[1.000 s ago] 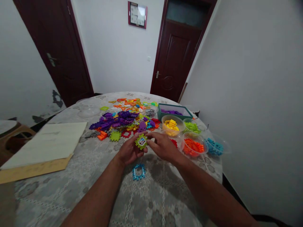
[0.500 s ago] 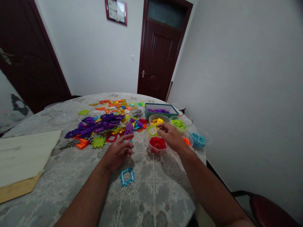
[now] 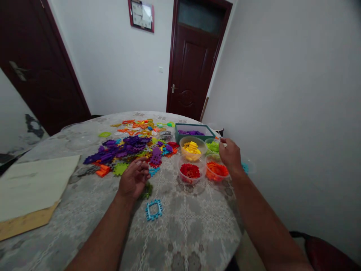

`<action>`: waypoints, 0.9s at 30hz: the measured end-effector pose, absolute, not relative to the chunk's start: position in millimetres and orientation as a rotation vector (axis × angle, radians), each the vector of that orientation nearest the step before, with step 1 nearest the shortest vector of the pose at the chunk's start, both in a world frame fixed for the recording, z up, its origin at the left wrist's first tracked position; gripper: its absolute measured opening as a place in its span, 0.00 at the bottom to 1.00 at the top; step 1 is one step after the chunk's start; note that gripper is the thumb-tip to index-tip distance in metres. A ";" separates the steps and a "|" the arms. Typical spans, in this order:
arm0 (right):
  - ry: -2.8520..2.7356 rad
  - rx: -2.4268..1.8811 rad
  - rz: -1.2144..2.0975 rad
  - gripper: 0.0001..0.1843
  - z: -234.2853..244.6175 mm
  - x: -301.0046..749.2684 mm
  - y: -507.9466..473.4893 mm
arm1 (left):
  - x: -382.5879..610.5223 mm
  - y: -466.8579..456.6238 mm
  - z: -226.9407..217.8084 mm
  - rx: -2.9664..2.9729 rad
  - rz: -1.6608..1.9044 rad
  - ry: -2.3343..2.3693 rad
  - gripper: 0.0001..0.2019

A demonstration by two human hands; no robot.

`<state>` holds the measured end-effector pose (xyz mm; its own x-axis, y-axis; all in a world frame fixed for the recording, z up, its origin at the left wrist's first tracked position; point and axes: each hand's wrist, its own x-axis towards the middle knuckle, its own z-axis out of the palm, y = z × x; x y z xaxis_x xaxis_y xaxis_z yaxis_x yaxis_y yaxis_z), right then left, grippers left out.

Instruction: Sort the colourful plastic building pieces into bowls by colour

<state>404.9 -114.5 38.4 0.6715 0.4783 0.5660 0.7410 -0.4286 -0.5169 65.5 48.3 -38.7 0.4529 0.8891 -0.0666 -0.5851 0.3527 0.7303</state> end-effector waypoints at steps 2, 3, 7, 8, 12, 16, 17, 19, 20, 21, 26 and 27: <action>-1.212 -1.959 -0.342 0.17 28.9 357.5 -121.6 | 64.5 50.4 -38.1 0.663 1.058 0.525 0.18; -1.370 -1.892 -0.250 0.16 22.7 330.9 -126.1 | 63.7 51.4 -37.6 0.647 1.089 0.536 0.17; -1.964 -1.749 0.176 0.22 -8.9 238.0 -144.0 | 57.0 55.8 -34.7 0.623 1.236 0.590 0.16; -2.049 -1.745 0.234 0.25 -17.8 222.9 -145.8 | 54.7 57.0 -34.0 0.629 1.278 0.607 0.15; -2.119 -1.814 0.287 0.19 -49.3 196.8 -137.8 | 47.6 63.7 -33.3 0.725 1.399 0.733 0.15; -2.034 -1.874 0.216 0.15 -66.5 195.7 -125.5 | 43.9 66.7 -34.1 1.006 1.303 0.935 0.14; -2.023 -1.878 0.198 0.14 -69.0 195.6 -124.1 | 41.9 64.8 -34.9 1.055 1.261 0.959 0.15; -1.999 -1.889 0.162 0.14 -72.8 194.2 -122.6 | 34.9 56.7 -39.3 1.191 1.188 0.969 0.17; -1.985 -1.894 0.147 0.13 -74.2 193.2 -122.0 | 30.2 51.2 -43.2 1.296 1.144 0.966 0.19; -1.970 -1.899 0.137 0.13 -75.4 192.0 -121.1 | 25.1 45.3 -48.4 1.517 1.088 0.964 0.21; -1.846 -1.933 0.179 0.10 -77.9 189.3 -109.8 | 8.2 24.3 -80.7 2.346 0.828 0.844 0.43; -1.804 -1.914 0.212 0.11 -77.1 189.8 -106.8 | 8.5 23.0 -85.5 2.432 0.783 0.830 0.46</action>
